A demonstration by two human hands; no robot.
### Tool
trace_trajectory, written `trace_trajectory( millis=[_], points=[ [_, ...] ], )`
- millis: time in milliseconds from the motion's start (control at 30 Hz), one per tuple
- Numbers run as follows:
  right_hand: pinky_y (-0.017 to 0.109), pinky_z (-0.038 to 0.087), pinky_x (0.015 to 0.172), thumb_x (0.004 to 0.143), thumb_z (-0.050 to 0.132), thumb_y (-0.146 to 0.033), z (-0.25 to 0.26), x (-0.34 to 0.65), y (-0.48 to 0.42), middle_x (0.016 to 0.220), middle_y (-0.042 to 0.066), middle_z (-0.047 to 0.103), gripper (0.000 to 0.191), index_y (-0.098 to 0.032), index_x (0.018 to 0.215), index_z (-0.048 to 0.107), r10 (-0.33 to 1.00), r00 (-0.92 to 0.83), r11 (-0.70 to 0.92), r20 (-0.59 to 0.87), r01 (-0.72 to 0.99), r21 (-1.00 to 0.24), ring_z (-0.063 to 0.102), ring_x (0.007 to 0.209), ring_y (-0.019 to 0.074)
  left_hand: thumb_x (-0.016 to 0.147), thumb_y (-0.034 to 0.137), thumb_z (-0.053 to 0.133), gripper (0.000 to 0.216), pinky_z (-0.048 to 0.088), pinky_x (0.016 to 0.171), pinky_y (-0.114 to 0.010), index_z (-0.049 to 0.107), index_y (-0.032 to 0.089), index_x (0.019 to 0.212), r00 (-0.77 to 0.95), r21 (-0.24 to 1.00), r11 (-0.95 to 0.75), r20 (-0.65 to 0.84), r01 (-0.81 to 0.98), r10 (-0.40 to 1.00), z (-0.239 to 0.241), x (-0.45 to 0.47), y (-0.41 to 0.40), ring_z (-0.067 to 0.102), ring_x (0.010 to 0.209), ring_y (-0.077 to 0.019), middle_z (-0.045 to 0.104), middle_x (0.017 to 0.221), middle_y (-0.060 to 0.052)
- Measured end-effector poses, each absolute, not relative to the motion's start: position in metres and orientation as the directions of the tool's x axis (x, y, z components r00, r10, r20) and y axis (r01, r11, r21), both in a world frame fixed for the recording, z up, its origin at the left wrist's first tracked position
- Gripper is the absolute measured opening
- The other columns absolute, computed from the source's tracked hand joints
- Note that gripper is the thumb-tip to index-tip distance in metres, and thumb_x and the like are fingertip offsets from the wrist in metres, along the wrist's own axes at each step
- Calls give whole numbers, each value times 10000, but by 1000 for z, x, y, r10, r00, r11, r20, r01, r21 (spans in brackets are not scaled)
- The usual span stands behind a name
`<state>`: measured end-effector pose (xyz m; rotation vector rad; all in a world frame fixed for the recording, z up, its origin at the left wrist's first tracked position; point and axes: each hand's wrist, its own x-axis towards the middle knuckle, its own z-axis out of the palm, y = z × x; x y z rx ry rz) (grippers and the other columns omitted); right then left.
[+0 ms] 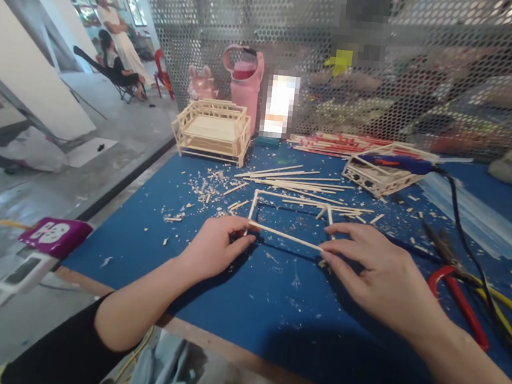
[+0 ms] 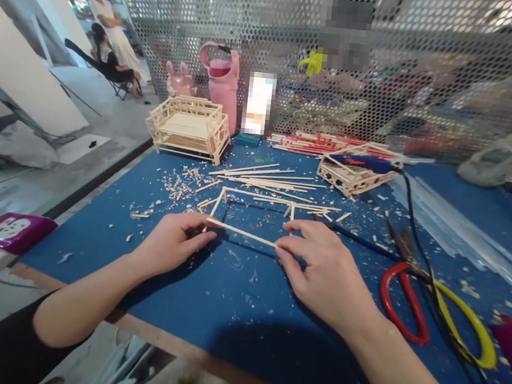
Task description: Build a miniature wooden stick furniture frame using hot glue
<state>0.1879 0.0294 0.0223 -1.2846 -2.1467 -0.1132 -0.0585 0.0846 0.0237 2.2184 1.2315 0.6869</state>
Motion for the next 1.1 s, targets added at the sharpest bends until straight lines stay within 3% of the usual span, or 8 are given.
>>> trace_trajectory(
  millis=[133, 367, 600, 833, 1100],
  points=[
    [354, 522, 744, 865, 490, -215, 23, 188, 29, 919, 84, 670, 204, -208, 783, 676, 768, -348, 533, 538, 814, -233, 635, 864, 209, 787, 251, 589, 261, 468, 642, -251, 662, 205, 1033, 391, 752, -349, 132, 559, 911, 20, -62, 87, 571, 627, -114, 690, 772, 6],
    [356, 519, 742, 866, 484, -208, 23, 187, 29, 920, 90, 665, 212, -204, 778, 677, 772, -347, 524, 532, 822, -224, 630, 867, 212, 709, 266, 655, 319, 508, 669, -257, 665, 168, 1013, 385, 888, -205, 34, 412, 922, 16, -62, 87, 625, 669, -124, 691, 759, -6],
    [367, 519, 744, 862, 474, -212, 22, 188, 29, 926, 87, 660, 230, -213, 745, 672, 782, -350, 521, 517, 821, -232, 625, 888, 222, 733, 292, 649, 260, 528, 657, -263, 710, 184, 962, 361, 840, -244, 62, 485, 930, 19, -64, 85, 648, 660, -140, 724, 773, -16],
    [377, 518, 755, 859, 481, -203, 20, 190, 29, 926, 93, 656, 216, -203, 757, 671, 785, -348, 520, 512, 820, -241, 615, 899, 225, 769, 296, 635, 202, 537, 764, -275, 727, 224, 934, 394, 762, -366, 158, 534, 905, 21, -66, 84, 683, 802, -164, 742, 906, -17],
    [383, 515, 779, 858, 490, -189, 22, 189, 29, 940, 105, 651, 208, -183, 767, 677, 802, -326, 505, 501, 819, -275, 605, 926, 226, 787, 300, 611, 155, 538, 745, -266, 738, 230, 842, 402, 684, -468, 270, 559, 875, 22, -63, 84, 689, 760, -164, 748, 852, -6]
  ],
)
